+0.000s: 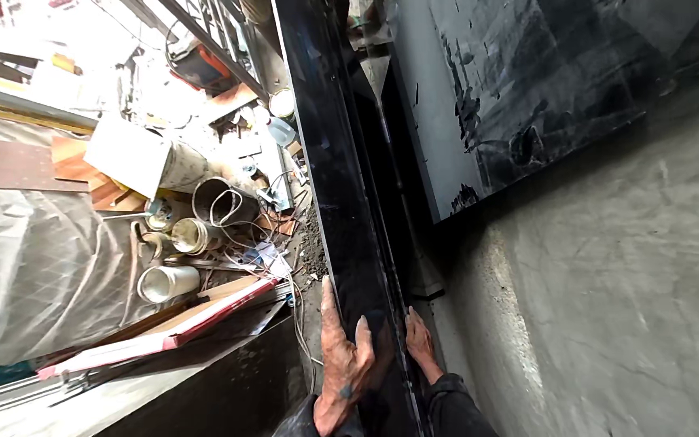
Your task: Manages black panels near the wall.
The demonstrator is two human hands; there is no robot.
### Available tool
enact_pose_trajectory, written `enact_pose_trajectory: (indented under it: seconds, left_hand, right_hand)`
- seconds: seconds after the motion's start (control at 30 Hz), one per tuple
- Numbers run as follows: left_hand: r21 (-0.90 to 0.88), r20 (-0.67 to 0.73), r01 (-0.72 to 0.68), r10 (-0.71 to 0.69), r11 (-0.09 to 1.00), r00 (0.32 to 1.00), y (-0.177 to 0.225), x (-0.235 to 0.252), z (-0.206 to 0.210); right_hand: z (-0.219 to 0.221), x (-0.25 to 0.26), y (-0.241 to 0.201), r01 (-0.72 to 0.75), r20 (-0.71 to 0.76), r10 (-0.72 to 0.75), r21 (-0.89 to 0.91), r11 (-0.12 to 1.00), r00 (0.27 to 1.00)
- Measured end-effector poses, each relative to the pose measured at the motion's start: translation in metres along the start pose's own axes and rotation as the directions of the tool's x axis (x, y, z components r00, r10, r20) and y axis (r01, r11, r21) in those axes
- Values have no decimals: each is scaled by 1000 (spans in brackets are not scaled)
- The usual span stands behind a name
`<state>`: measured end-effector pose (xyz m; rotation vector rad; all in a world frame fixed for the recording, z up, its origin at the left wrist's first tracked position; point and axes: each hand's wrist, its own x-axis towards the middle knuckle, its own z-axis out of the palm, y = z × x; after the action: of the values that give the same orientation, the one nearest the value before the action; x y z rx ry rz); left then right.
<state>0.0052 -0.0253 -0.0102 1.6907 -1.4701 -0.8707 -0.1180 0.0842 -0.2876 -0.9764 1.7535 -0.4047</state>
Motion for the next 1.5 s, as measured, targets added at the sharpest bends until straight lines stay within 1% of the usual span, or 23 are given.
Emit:
enact_pose_trajectory:
  seconds: [0.13, 0.33, 0.5, 0.67, 0.9, 1.13, 1.5]
  left_hand:
    - [-4, 0, -24, 24, 1000, 1000, 0, 1, 1]
    - [-17, 11, 3, -3, 1000, 1000, 3, 0, 1]
    - [-32, 4, -3, 3, 999, 1000, 2, 1, 2]
    - [-54, 11, 30, -30, 998, 1000, 4, 0, 1]
    - [-46, 12, 12, -11, 999, 1000, 4, 0, 3]
    - [-57, 14, 42, -41, 997, 999, 7, 0, 5]
    - [-59, 8, 55, -54, 997, 998, 10, 1, 6]
  right_hand:
    - [0, 1, 1, -3, -14, 3, 1, 1000, 1000]
    - [0, -1, 2, 13, -7, -13, 4, 1000, 1000]
    - [1, 1, 2, 0, -3, 0, 7, 1000, 1000]
    - [0, 0, 1, -23, 5, 23, 0, 1000, 1000]
    - [-4, 0, -2, -26, 12, 26, -12, 1000, 1000]
    - [-3, 2, 3, -25, 9, 25, -50, 998, 1000]
    - [-4, 1, 3, -26, 16, 27, -35, 999, 1000]
